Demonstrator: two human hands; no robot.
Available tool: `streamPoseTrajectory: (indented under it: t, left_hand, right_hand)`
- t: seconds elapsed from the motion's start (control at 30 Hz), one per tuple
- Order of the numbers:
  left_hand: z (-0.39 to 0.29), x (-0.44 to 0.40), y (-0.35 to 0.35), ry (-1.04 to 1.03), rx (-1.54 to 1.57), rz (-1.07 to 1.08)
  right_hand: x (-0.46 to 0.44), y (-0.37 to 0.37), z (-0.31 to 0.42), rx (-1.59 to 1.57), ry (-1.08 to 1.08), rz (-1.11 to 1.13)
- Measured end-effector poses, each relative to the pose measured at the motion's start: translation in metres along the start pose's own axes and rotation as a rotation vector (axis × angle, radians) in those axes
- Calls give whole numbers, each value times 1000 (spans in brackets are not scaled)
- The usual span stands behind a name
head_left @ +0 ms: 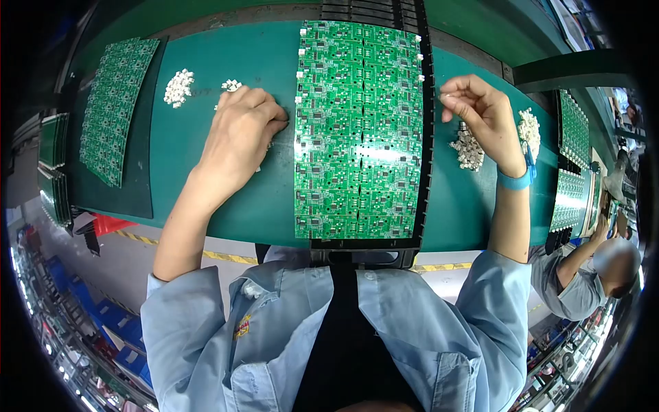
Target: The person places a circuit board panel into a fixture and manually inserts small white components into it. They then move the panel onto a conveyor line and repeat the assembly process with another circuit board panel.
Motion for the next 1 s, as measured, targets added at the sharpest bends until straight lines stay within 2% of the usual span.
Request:
streamPoseTrajectory:
  t: [0.13, 0.27, 0.43, 0.6, 0.77, 1.0]
  left_hand:
    - [3, -1, 2, -19, 53, -57]
    - [4, -3, 7, 109, 123, -13]
    - [-2, -2, 3, -5, 87, -56]
    - [-3, -3, -6, -26, 22, -36]
    - [-2, -7, -8, -10, 21, 48]
    - [-4, -7, -6, 31, 70, 0]
  right_hand:
    - [-2, -5, -1, -192, -34, -79]
    - [-2, -6, -1, -320, -65, -75]
    - [-1, -9, -2, -307, -43, -108]
    - [-2, -9, 1, -257, -68, -95]
    - [-2, -9, -4, -133, -58, -83]
    - [-1, -10, 1, -149, -65, -84]
Point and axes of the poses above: each hand's wrist, its own x-axis away from the middle knuckle, its own y-axis out of the back of the hand, z = x × y, the point moved 1 cm from there along -x, towards the middle knuckle, and after that the axes turned 15 degrees about y, right-handed, at the moved point
